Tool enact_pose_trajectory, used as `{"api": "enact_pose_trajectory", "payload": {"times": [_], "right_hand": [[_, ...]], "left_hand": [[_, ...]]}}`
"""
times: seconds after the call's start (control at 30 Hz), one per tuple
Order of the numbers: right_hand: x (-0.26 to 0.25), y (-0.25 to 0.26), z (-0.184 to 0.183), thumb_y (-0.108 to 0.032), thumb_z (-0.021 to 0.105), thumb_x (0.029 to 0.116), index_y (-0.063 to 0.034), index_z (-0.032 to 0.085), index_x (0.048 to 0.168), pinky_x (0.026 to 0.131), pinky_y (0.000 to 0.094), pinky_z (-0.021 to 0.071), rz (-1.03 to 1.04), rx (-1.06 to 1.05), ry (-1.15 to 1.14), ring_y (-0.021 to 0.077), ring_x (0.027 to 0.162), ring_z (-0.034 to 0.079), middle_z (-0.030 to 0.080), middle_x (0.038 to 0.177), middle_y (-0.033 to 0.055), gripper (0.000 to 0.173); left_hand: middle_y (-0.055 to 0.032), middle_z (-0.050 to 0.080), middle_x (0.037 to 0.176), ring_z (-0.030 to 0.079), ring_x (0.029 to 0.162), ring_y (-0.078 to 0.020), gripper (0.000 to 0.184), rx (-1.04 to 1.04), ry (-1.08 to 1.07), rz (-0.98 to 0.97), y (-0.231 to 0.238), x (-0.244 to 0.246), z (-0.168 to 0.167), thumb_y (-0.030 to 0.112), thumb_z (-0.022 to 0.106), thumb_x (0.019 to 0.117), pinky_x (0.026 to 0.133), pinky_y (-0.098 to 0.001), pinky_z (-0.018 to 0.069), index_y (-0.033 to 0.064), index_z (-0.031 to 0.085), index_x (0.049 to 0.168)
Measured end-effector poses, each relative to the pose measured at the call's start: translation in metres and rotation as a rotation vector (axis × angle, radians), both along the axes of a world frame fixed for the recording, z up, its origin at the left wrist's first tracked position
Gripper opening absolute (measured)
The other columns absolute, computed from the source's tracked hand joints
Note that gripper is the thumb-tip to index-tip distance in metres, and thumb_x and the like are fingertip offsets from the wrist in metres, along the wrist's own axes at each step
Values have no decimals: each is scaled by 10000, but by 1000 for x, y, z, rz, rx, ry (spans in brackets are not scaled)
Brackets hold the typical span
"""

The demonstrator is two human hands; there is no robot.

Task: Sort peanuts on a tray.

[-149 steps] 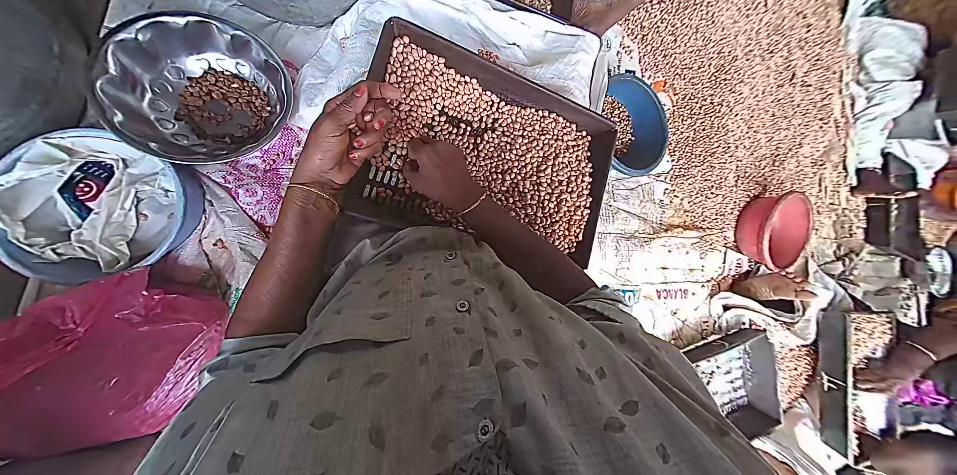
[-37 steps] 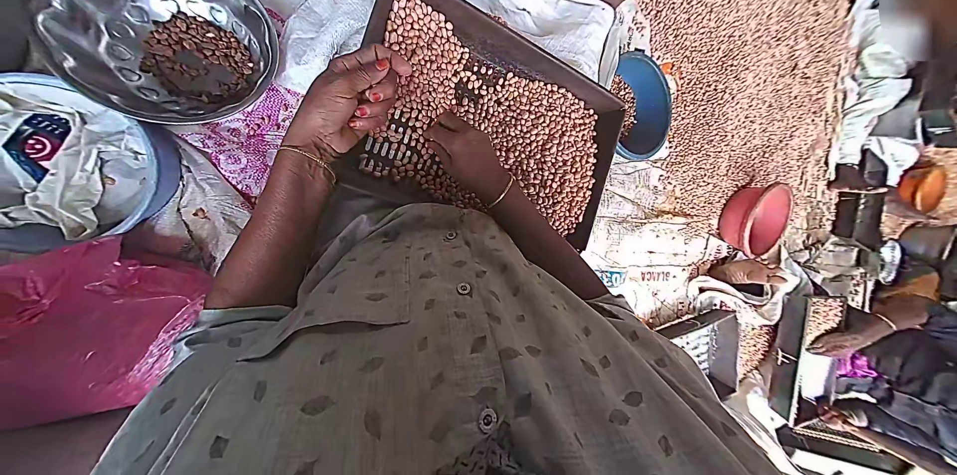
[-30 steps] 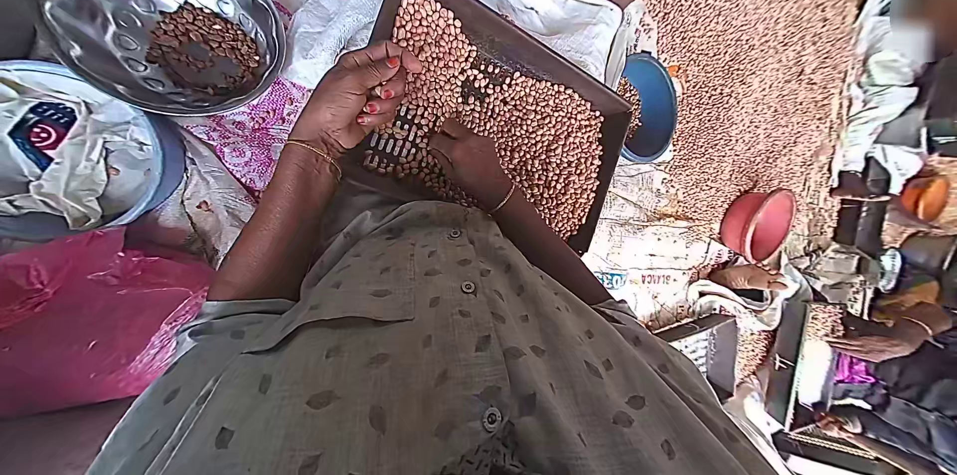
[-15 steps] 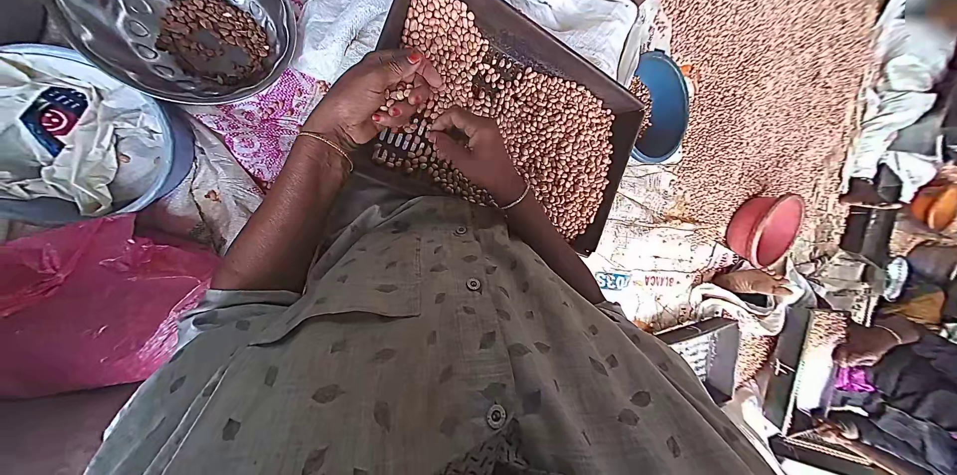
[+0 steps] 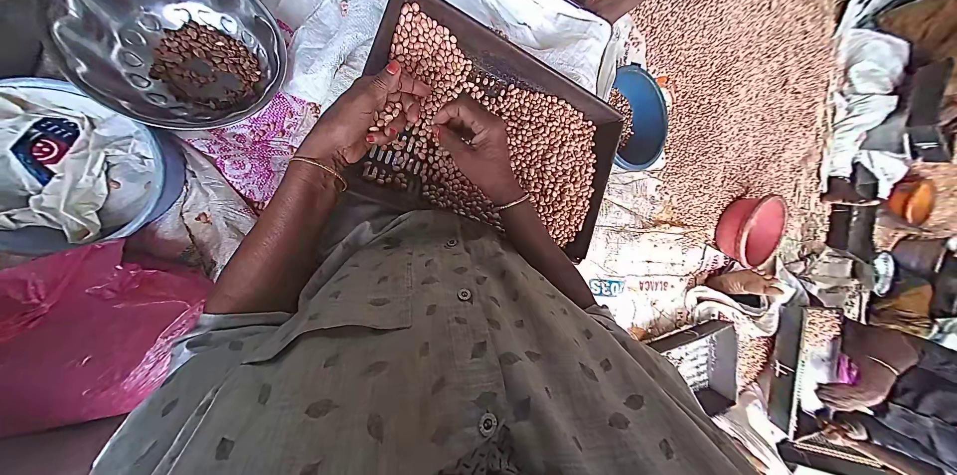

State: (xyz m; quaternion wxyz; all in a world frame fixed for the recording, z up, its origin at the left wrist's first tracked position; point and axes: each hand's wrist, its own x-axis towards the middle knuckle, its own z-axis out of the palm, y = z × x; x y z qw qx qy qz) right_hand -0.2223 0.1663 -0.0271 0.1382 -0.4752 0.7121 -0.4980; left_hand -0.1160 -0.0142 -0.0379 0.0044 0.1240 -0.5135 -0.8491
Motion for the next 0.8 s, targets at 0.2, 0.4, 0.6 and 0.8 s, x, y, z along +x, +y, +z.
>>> {"api": "enact_pose_trajectory", "payload": {"times": [0.2, 0.4, 0.6, 0.8], "right_hand": [[-33, -12, 14, 2, 599, 981, 90, 647, 1110, 740, 311, 626, -93, -25, -54, 148, 791, 699, 688, 988, 155, 164], [-50, -1, -33, -7, 664, 920, -7, 756, 1093, 865, 408, 582, -138, 392, 259, 283, 953, 698, 701, 1071, 191, 196], [-48, -4, -35, 17, 637, 928, 7, 751, 1027, 859, 427, 586, -136, 359, 317, 297, 953, 714, 722, 1060, 191, 152], [-57, 3, -33, 2, 657, 933, 18, 740, 999, 749, 321, 595, -216, 275, 10, 148, 767, 698, 735, 930, 127, 107]], "left_hand": [[63, 609, 754, 395, 459, 29, 496, 67, 73, -38, -3, 3, -2, 309, 208, 1128, 389, -106, 299, 121, 666, 1095], [94, 517, 661, 394, 444, 29, 394, 249, 171, 75, -8, 2, -4, 199, 282, 1112, 386, -102, 325, 149, 640, 956], [87, 531, 678, 411, 449, 26, 386, 228, 161, 77, -8, 4, -4, 194, 283, 1112, 390, -101, 341, 144, 644, 985], [83, 542, 688, 407, 446, 29, 379, 235, 164, 81, -7, 4, -3, 181, 286, 1112, 387, -99, 338, 136, 640, 983]]}}
